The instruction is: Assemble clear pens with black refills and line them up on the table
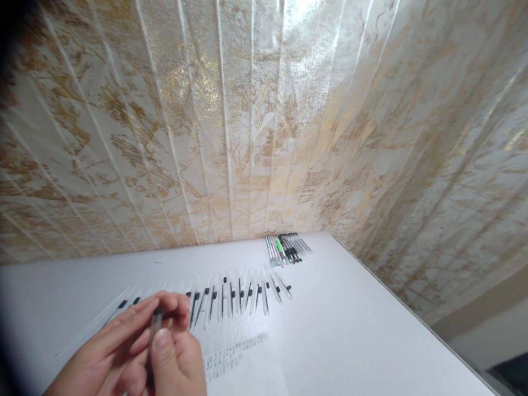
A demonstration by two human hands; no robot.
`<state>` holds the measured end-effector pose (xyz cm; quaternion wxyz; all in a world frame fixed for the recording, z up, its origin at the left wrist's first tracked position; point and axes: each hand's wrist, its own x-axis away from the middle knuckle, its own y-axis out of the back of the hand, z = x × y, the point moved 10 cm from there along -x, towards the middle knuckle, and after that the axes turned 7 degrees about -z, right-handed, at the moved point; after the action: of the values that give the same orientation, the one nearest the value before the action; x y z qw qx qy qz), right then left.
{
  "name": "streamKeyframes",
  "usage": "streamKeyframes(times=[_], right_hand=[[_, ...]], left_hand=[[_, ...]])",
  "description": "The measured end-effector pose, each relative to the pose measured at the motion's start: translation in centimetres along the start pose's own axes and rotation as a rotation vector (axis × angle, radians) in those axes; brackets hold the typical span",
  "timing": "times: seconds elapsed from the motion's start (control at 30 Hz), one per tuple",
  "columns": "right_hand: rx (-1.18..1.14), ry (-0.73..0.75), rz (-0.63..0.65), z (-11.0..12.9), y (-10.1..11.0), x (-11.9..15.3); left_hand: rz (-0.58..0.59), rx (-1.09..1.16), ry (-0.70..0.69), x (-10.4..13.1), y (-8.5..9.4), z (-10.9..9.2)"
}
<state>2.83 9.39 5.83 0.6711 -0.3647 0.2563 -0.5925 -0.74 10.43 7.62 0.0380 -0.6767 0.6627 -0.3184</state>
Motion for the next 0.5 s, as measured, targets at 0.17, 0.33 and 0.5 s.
streamKeyframes(times=[0.17, 0.33, 0.5], right_hand=[[0.008, -0.042, 0.001, 0.0, 0.0, 0.1], [-0.005, -0.072, 0.056, 0.0, -0.7, 0.1], [0.003, -0.154, 0.041, 0.1, -0.6, 0.2]], left_hand=[[0.058, -0.032, -0.008, 0.3, -0.9, 0.1], [0.109, -0.061, 0.014, -0.1, -0.9, 0.3], [0.045, -0.063, 0.016, -0.1, -0.3, 0.3]])
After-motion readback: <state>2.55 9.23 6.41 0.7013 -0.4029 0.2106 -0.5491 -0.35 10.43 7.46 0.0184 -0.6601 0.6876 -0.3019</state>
